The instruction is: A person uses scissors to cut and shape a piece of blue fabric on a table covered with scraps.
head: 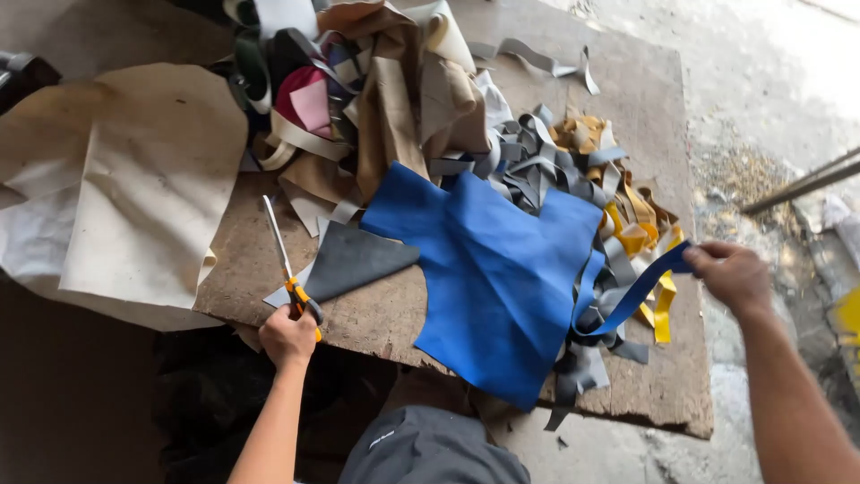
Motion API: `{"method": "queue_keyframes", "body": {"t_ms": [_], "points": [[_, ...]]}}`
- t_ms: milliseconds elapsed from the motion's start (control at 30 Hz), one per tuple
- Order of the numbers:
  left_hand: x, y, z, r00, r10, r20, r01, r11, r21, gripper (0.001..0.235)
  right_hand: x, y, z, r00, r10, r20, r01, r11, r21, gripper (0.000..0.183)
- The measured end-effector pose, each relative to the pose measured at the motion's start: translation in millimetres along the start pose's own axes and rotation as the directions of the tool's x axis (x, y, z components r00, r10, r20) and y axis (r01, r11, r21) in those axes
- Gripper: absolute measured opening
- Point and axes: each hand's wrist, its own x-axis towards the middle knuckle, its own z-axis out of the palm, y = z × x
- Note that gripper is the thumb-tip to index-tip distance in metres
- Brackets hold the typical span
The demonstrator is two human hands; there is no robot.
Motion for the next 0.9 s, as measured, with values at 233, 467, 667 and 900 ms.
{"method": "queue_keyframes", "body": {"t_ms": [233,467,667,900], "points": [[-2.9,14.2,-1.0,0.995,-0.082,0.063,0.078,0.995,0.056,0.035,97.5,-102.0,-59.7,0.748,-0.495,-0.442,0.551,0.835,-0.002,0.017],[-5.9,12.0,1.2,0.999,-0.026,0.033,0.023,0.996,0.092,0.032,60.0,-115.9,-51.7,0.631,-0.667,-0.396,0.703,0.707,-0.071,0.035],[-4.0,-1.2,3.8,1.0,0.023,0.017,-0.025,0.993,0.116,0.033,-19.5,136.4,55.5,0.903,-0.249,-0.35,0.209,0.967,-0.146,0.051],[18.0,-30.1,-8.3,0.967,0.256,0.013,-0.256,0.962,0.092,0.037,-375.6,383.7,229.0,0.43,0.868,-0.248,-0.881,0.463,0.094,0.064]]}}
